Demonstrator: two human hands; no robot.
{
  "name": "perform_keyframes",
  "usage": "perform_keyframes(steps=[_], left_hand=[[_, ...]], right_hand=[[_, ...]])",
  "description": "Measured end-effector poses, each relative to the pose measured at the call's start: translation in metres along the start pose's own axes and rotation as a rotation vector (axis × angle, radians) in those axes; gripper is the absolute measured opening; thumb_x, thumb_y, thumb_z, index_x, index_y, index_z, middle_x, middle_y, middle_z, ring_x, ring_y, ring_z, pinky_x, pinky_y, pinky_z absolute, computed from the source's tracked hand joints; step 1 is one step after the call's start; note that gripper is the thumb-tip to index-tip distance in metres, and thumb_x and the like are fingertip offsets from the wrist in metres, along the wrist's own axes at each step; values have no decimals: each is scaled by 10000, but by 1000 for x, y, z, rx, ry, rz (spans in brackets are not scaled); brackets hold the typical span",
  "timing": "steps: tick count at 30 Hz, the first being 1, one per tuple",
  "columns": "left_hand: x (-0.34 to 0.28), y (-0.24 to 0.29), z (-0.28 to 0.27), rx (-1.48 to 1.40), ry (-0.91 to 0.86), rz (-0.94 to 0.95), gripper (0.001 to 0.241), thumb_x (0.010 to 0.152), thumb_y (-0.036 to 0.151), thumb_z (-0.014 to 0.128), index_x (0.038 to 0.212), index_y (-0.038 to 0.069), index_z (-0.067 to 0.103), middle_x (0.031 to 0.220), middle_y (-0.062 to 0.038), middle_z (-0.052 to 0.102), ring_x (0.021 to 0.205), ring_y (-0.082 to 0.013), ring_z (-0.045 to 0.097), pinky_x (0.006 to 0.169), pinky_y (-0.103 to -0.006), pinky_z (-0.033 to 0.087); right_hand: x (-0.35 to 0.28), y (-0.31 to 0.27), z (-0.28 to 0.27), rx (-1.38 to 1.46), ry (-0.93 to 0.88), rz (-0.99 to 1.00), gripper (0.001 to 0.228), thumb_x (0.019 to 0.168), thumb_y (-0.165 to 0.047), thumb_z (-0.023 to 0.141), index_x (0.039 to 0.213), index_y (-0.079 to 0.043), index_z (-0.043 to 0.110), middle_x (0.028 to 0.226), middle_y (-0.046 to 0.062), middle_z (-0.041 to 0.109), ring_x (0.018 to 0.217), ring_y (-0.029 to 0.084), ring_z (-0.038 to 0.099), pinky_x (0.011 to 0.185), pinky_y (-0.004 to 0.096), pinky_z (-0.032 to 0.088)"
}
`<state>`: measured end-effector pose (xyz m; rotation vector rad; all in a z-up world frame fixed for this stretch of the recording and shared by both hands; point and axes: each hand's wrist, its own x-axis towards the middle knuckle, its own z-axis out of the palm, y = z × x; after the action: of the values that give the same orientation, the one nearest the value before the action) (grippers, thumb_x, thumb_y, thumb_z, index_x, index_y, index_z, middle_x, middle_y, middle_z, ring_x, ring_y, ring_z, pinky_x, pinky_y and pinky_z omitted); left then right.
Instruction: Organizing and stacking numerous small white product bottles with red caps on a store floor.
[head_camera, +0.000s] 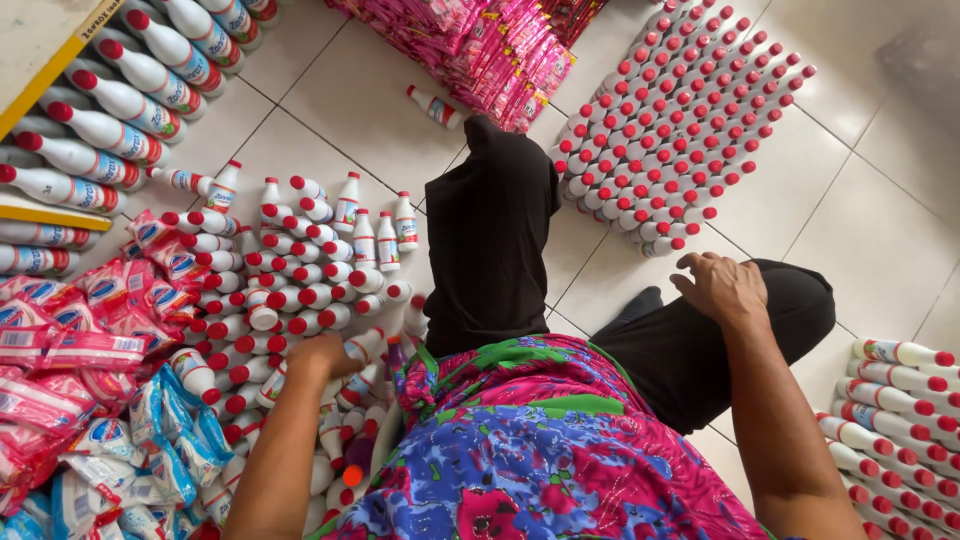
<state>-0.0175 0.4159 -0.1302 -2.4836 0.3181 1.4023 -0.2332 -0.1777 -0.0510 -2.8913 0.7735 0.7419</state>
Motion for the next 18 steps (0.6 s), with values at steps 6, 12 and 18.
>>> perform_keyframes(steps=[6,12,18], left_hand=[[50,11,24,-222,101,25,747,816,568,764,1349,71,598,1337,-197,662,1220,-389,651,1014,-508,529],[122,41,81,-505,256,55,805,867,563,716,1394,3,477,1366,-266,613,1253,-414,613,1045,-512,494],[166,87,110,-840,508,-86,493,945,372,640,1314,68,521,1320,-266,637,1221,-454,620,1006,-559,494]], right_hand=[[-1,3,5,-6,5,5,403,944,-513,634,1246,-265,732,1162,5,760,1096,229,708,971,442,482],[4,-4,2,-108,-74,-18,417,959,-535,614,1274,-285,724,1158,11,763,1087,241,722,914,436,543],[26,-17,30,78,-125,-103,414,935,-482,638,1264,-242,712,1181,33,760,1052,257,735,884,432,573]])
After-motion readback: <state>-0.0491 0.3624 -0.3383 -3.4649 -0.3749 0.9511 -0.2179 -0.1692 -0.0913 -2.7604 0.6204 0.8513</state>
